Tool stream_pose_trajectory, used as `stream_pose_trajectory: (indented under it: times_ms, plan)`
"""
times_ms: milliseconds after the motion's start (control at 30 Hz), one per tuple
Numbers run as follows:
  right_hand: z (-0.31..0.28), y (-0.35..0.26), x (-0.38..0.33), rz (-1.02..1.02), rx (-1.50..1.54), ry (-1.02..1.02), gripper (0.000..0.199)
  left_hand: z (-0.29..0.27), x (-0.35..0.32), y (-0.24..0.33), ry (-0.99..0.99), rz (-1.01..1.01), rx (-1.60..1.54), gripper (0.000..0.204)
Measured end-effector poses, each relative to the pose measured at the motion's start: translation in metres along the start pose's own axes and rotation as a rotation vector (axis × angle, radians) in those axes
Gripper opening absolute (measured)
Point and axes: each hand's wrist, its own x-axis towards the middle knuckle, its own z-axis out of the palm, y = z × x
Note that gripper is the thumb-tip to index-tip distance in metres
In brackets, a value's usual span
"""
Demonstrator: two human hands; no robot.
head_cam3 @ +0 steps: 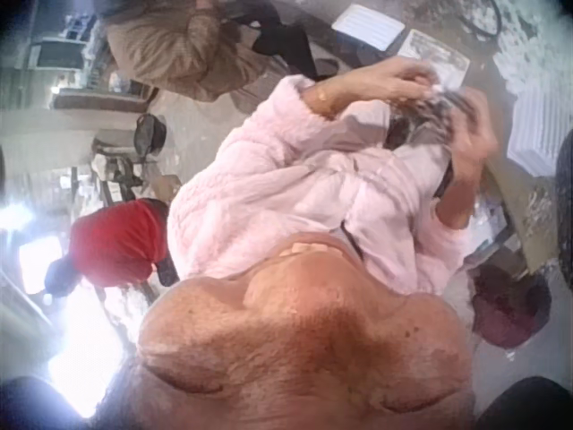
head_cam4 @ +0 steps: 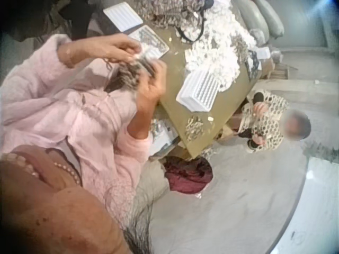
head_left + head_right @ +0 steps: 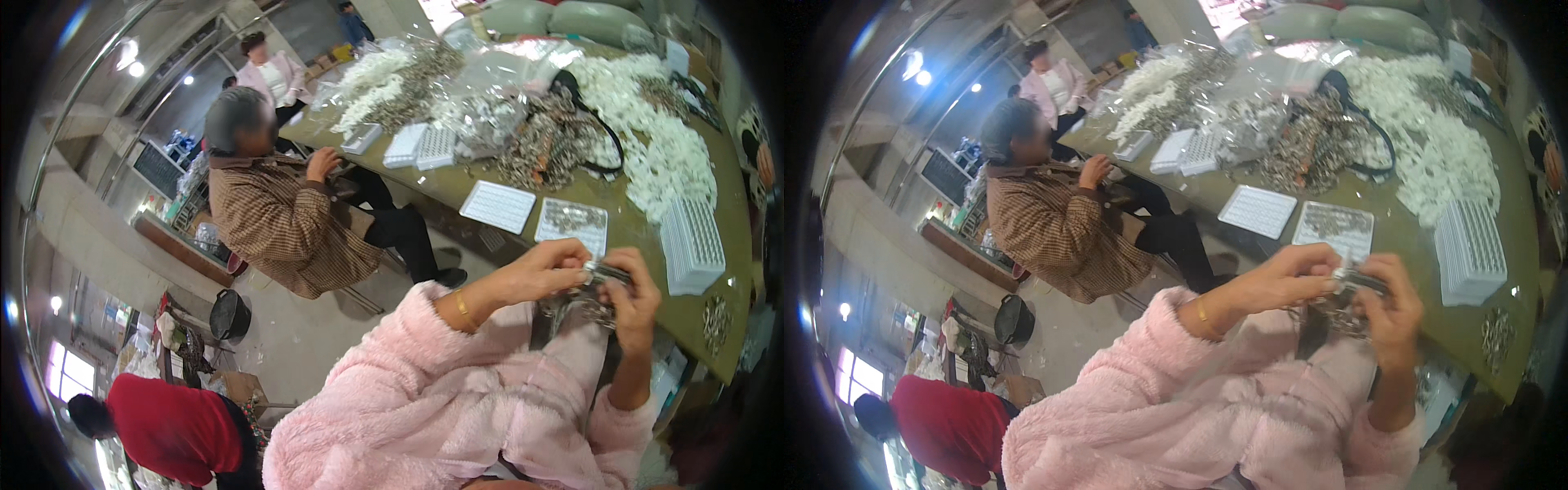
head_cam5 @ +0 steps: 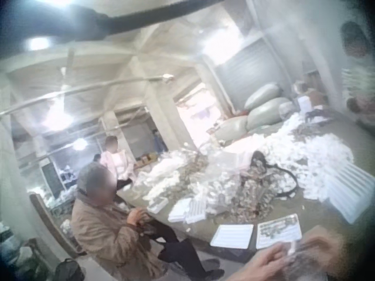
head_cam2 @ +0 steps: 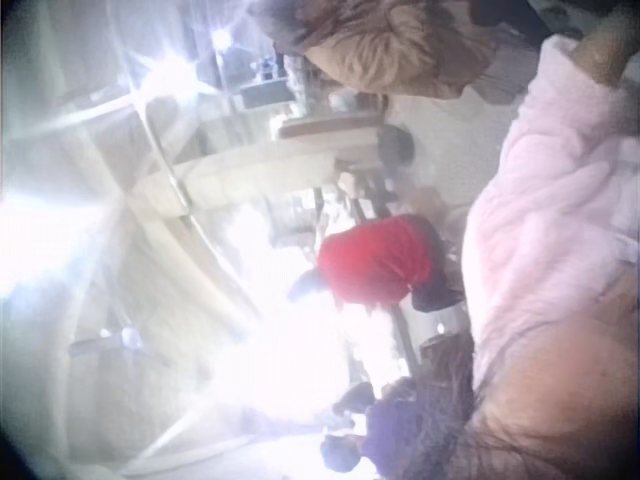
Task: The person assembles small LED modules by inserting metal contacts into white plastic housings and testing each unit with a battery to confirm illumination. Completed modules are placed into a white tray on the table.
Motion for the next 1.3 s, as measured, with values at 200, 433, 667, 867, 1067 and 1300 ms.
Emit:
stream_pose_trajectory:
  times_ms: [200,433,667,867,1067,1300]
  plan:
    - [0.042,-0.014,0.006,0.108,0.003,-0.211,0.019,-0.011,-0.060,-0.012,0.270,0.023,-0.027,0.018]
    - [0.071,-0.038,0.015,0.057,-0.037,-0.352,0.017,-0.024,-0.086,-0.006,0.261,0.140,-0.093,0.012]
    - [0.090,-0.044,0.014,0.176,-0.019,-0.291,0.016,-0.037,-0.096,-0.008,0.269,0.193,-0.014,0.012]
    - [0.109,-0.029,0.009,-0.252,-0.196,-0.181,0.024,-0.032,-0.097,-0.015,0.421,0.295,-0.079,0.015]
    - [0.109,-0.016,0.011,-0.713,-0.562,-0.176,0.035,-0.033,-0.102,-0.013,0.444,0.303,0.000,0.015]
    - [0.115,0.003,0.003,-0.684,-0.849,-0.084,0.011,-0.010,-0.088,-0.033,0.724,0.193,0.168,0.013]
